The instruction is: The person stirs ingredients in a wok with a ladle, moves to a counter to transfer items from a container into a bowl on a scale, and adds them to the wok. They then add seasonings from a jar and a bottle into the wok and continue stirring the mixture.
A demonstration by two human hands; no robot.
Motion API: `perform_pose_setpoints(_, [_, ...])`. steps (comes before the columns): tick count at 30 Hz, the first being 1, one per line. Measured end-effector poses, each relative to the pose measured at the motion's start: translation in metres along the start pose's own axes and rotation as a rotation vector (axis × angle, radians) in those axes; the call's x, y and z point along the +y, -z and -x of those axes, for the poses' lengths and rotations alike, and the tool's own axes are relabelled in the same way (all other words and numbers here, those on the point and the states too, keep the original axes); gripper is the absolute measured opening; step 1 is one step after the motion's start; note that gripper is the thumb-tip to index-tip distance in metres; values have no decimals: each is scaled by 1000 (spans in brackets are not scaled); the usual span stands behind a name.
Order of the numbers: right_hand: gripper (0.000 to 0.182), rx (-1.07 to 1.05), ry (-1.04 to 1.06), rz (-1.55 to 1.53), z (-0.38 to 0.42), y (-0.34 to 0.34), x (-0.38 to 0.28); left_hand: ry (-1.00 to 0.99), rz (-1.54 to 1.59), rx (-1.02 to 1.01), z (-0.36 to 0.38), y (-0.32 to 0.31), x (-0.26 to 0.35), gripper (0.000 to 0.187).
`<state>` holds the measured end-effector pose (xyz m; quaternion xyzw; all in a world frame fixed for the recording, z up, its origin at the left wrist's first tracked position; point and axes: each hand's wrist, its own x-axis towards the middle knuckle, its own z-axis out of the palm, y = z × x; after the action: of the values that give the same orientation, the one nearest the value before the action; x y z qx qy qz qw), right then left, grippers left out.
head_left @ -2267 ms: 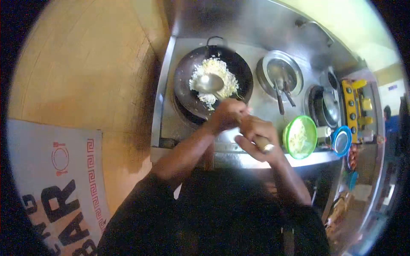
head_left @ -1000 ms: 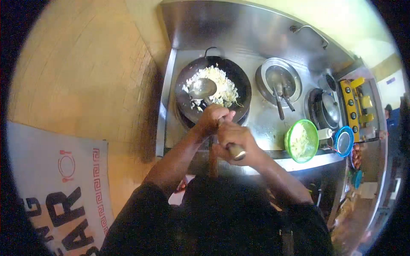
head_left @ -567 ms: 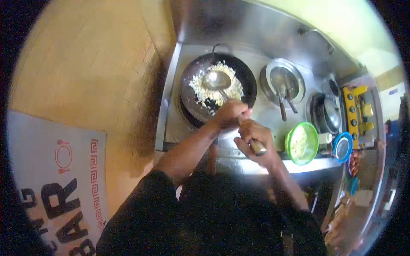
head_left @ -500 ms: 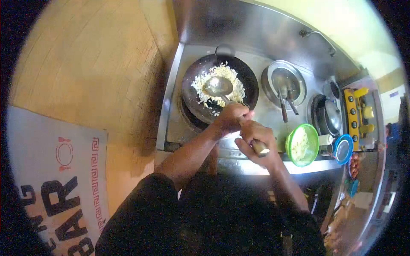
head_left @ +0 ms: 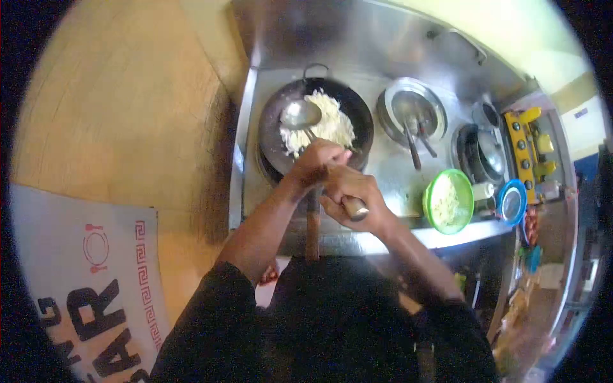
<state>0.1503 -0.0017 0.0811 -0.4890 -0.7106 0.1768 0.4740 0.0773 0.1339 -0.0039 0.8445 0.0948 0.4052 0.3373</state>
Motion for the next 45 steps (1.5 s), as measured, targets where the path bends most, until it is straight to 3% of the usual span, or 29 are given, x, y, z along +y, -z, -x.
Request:
perform_pose_setpoints(1, [25,71,10,-63,-7,4,-7,-9,-23,3,-9,1,4,33])
perform_pose_setpoints(6, [26,24,-53,-97,5,6,5,95,34,40,0,-17,-4,36])
perform_pose_setpoints(7, [27,5,-63,-116,9,6,4,99,76,-90,9,-17,-10,36])
perform_pose_setpoints(8, [27,-11,-82,-140,17,5,-2,102,56,-48,21,-27,-8,38])
perform_pose_setpoints(9, [26,-40,-186,-172,26,5,-10,75,17,-29,27,-29,1,38])
perform_pose_setpoints(13, [29,120,-168,-226,19,29,-25,34,70,-41,2,-25,33,37])
perform_pose_setpoints(15, [28,83,-140,-158,12,44,-38,-7,85,-24,-12,-29,41,34])
perform_pose_setpoints(22, [25,139,-164,-122,15,38,-23,-59,42,-24,-17,-40,20,31])
perform_pose_setpoints(26, [24,30,-219,-272,32,26,-45,-12,-81,-38,29,-25,44,31])
perform_pose_setpoints(29, [26,-9,-195,-185,57,10,-40,40,24,-26,58,-38,42,35])
perform_pose_setpoints(32, [29,44,-281,-197,43,25,-52,48,104,-58,36,-42,47,34])
perform_pose_setpoints(34, [28,-61,-93,-108,47,16,-41,37,83,-39,45,-41,52,34])
perform_pose_setpoints(38, [29,0,-179,-189,25,16,-39,15,29,-30,33,-28,29,36])
perform_pose_setpoints(40, [27,-45,-98,-205,11,20,-38,-15,38,-33,15,-3,44,37])
perform_pose_setpoints(42, [27,-93,-25,-156,7,10,-27,-3,-47,10,25,-5,16,37])
perform_pose_setpoints(45, [27,-48,-88,-142,28,-4,-5,20,-101,-49,33,-8,-3,35])
